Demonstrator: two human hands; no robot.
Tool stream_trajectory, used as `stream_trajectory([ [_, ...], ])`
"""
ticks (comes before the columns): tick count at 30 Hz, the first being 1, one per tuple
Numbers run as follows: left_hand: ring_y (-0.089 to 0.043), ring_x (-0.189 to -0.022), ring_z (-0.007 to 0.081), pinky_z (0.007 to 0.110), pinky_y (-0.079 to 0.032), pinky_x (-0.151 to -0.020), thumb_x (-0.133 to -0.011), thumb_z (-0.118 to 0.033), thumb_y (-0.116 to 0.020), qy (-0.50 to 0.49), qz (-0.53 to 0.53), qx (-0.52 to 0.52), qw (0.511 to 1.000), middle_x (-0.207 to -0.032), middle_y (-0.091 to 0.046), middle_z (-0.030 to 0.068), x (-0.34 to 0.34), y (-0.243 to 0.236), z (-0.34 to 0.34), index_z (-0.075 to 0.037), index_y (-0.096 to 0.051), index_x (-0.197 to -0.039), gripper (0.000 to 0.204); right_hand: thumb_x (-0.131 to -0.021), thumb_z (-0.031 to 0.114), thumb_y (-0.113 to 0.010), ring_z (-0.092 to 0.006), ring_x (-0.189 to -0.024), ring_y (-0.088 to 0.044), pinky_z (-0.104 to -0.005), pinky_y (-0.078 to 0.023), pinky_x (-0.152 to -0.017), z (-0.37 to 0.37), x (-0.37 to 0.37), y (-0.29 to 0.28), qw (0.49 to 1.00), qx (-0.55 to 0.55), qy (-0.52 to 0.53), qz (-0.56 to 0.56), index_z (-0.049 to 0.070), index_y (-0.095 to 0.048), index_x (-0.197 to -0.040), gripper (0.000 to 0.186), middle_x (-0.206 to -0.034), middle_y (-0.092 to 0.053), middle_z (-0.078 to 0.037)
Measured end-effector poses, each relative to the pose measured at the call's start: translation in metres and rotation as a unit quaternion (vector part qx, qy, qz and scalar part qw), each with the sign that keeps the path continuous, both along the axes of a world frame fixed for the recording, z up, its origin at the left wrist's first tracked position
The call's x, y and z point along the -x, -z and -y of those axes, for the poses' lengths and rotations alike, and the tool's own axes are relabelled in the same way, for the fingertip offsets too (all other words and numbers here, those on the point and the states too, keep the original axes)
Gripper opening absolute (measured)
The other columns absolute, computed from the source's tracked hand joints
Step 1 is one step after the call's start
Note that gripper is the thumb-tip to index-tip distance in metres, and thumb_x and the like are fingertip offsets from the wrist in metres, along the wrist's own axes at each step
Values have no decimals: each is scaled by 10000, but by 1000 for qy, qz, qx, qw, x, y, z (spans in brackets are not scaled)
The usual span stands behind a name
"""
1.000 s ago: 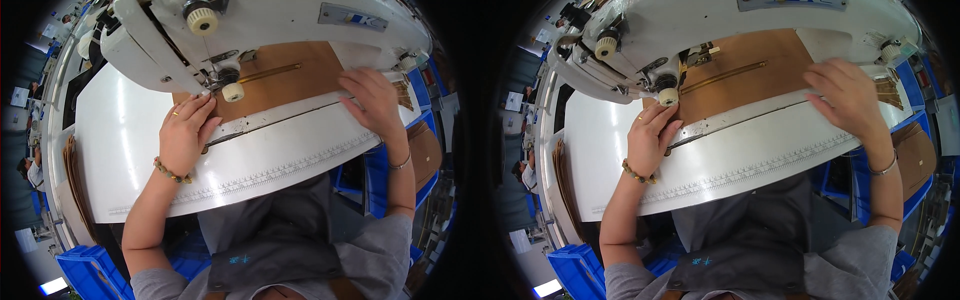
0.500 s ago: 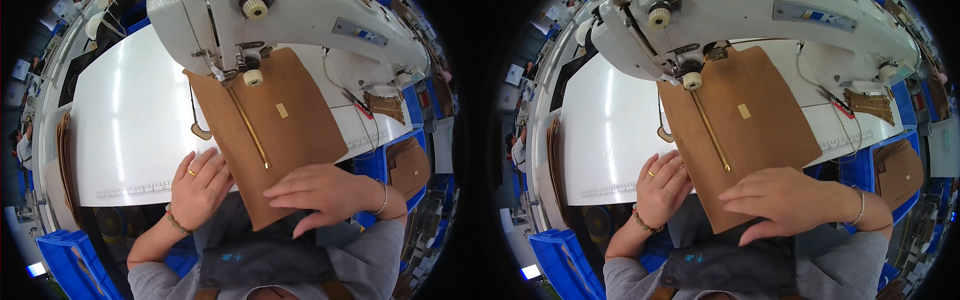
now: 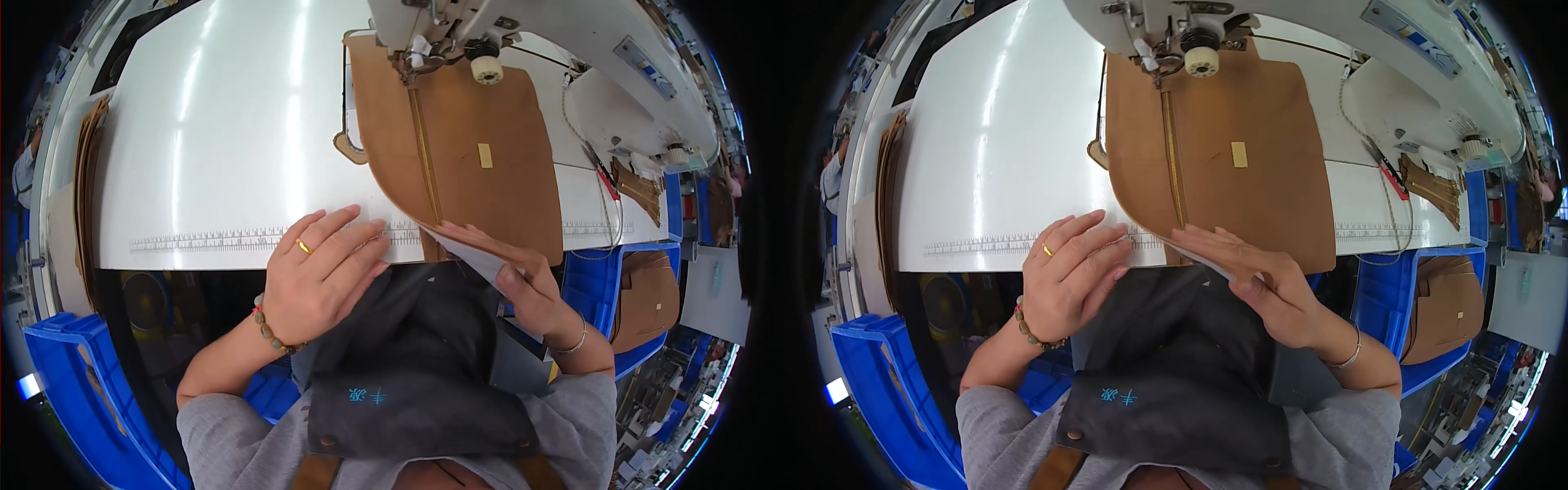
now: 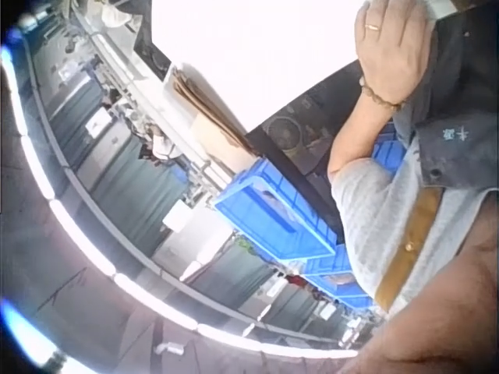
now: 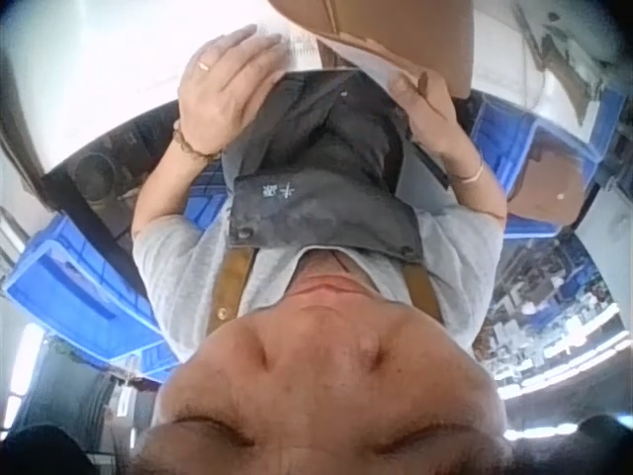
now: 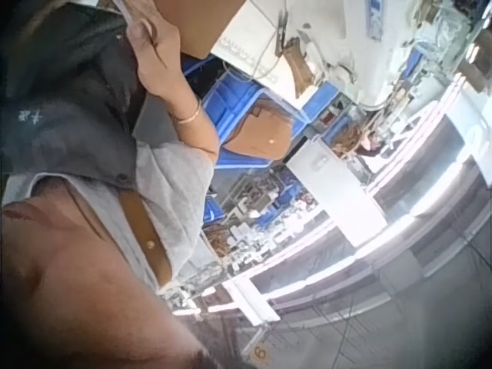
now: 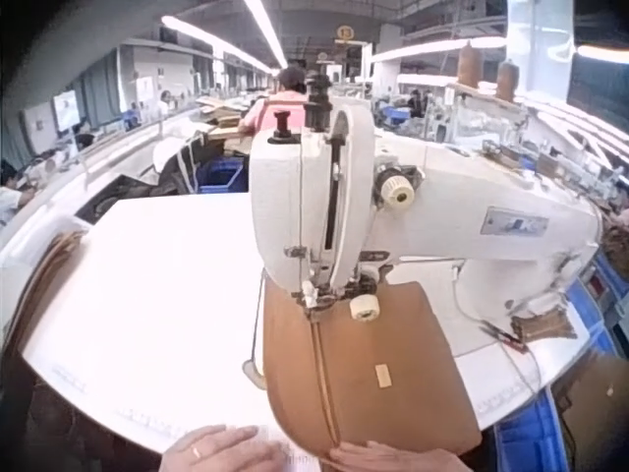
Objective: Sewing a zipper onto a leather component using an industrial sewing machine.
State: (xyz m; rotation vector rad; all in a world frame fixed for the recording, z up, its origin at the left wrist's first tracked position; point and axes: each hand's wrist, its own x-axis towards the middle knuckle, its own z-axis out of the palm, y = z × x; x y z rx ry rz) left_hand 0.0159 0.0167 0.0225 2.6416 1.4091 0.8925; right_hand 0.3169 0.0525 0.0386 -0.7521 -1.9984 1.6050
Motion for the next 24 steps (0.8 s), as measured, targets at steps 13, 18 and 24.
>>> stream_trajectory([
  [13, -701, -1046, 237, 365, -572, -883, -809, -121, -763, 82, 11, -85, 993, -1037, -742, 80, -27, 11, -20, -36, -760, -1062, 267, -1025, 233, -410, -356, -1556, -393, -516, -190, -1290, 3, 9, -1, 999, -42, 1, 31, -17, -527, -1531, 576, -1593, -532, -175],
  [18, -723, -990, 246, 365, -601, -808, -720, -128, -854, 84, 59, -82, 991, -1020, -767, 81, -29, 10, -22, -23, -761, -1001, 314, -1027, 292, -397, -354, -1553, -400, -512, -192, -1289, 5, 9, 2, 999, -40, 12, 26, -14, -530, -1529, 602, -1593, -532, -176],
  [24, -730, -985, 264, 382, -611, -825, -686, -107, -836, 98, 76, -87, 988, -1018, -763, 96, -30, 11, -21, -18, -761, -976, 312, -1044, 311, -380, -356, -1546, -412, -507, -200, -1287, 4, 8, 4, 998, -53, 15, 14, -9, -532, -1529, 600, -1595, -528, -179],
])
